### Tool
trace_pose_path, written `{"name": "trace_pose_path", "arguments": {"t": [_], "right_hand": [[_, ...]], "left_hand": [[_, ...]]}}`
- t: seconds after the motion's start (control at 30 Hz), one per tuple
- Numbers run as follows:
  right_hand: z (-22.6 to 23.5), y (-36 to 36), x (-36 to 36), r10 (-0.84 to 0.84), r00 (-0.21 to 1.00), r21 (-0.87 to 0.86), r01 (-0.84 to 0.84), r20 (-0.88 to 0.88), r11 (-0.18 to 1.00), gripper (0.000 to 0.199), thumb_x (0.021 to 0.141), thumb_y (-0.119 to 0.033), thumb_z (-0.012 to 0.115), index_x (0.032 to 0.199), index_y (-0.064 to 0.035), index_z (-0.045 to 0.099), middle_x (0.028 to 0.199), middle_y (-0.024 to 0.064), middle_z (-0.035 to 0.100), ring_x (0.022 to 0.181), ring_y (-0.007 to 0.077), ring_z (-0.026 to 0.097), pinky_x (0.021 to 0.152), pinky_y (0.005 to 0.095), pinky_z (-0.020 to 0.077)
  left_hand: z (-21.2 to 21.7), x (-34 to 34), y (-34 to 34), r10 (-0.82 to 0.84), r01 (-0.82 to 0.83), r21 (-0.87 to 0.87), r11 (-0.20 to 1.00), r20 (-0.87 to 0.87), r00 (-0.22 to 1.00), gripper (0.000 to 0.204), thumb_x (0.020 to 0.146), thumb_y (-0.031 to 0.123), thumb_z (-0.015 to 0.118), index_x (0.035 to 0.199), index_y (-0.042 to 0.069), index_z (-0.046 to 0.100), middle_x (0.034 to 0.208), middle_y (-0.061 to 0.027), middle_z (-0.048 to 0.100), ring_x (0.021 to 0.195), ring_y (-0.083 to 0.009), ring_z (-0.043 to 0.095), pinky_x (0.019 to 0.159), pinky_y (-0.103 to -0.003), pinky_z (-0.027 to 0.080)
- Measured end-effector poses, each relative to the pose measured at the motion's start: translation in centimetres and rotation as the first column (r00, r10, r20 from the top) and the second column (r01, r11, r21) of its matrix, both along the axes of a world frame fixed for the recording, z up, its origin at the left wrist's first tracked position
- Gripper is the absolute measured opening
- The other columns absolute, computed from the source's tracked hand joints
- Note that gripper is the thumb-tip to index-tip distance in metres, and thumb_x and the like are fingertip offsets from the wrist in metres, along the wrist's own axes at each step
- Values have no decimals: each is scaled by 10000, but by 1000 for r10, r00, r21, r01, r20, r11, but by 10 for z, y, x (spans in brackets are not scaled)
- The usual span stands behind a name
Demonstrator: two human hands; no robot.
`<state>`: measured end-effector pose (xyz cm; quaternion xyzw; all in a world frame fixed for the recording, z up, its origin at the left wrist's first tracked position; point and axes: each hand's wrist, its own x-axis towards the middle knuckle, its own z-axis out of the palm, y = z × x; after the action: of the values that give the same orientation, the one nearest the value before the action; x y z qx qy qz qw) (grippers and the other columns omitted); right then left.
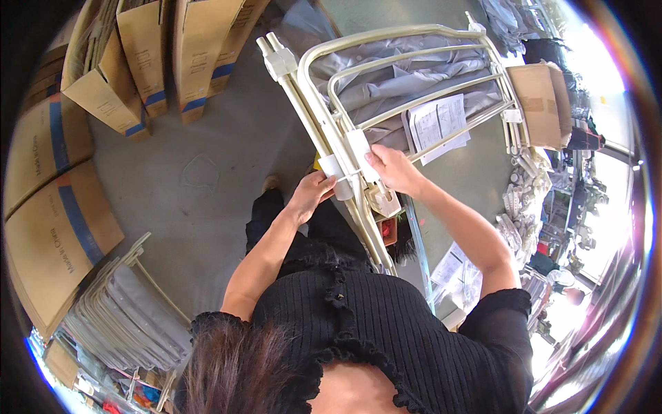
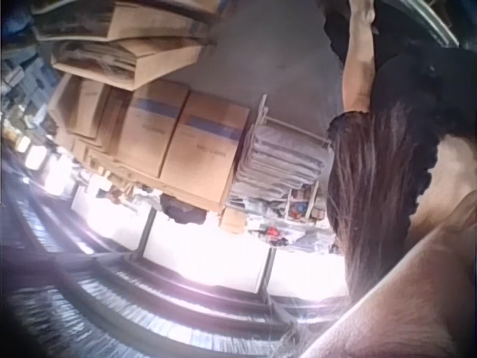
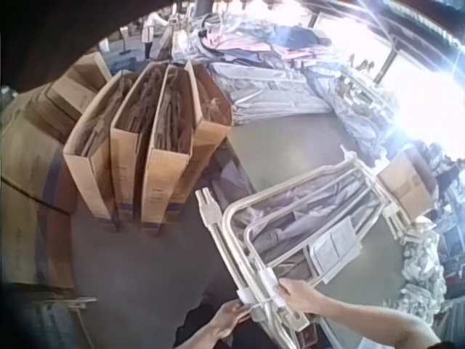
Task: The person assembles a metal frame by attaching plastic feet and securing it with zip ties. They then place the frame into a plastic bag and put the bag into a cardboard box.
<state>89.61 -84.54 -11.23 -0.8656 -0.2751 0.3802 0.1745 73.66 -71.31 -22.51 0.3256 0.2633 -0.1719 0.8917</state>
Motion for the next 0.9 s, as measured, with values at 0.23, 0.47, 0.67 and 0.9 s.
{"name": "trace_pose_path", "arguments": {"t": [0.23,0.47,0.67,0.9], "right_hand": [[10,1,5,115,991,-75,-120,-66,990,355,913,-328,501,884,26,493,822,258,593,826,445,572,717,492,427],[13,-2,-29,102,963,45,-117,248,992,865,680,-136,693,1399,-13,227,1146,241,495,1078,392,505,917,437,418],[-4,-7,-53,101,895,65,-143,434,988,737,720,-26,549,1379,49,227,1095,232,489,1035,391,519,890,432,427],[2,-17,-44,4,956,225,-73,293,972,638,743,-102,580,1328,-60,327,1015,221,597,922,401,589,806,450,474]], "left_hand": [[5,5,6,-110,110,158,981,-4,994,281,952,197,502,1095,-37,566,1087,-72,598,1009,-150,568,924,-311,433],[69,23,35,-79,-337,897,287,373,924,151,844,147,613,969,65,637,847,-86,580,794,-231,581,796,-339,450],[77,73,21,-363,-142,976,-166,74,929,350,773,369,697,929,60,645,1064,-103,499,1060,-295,448,886,-417,375],[63,91,27,-442,-135,991,6,124,888,332,768,350,702,844,33,637,868,-138,614,868,-300,600,779,-406,459]]}}
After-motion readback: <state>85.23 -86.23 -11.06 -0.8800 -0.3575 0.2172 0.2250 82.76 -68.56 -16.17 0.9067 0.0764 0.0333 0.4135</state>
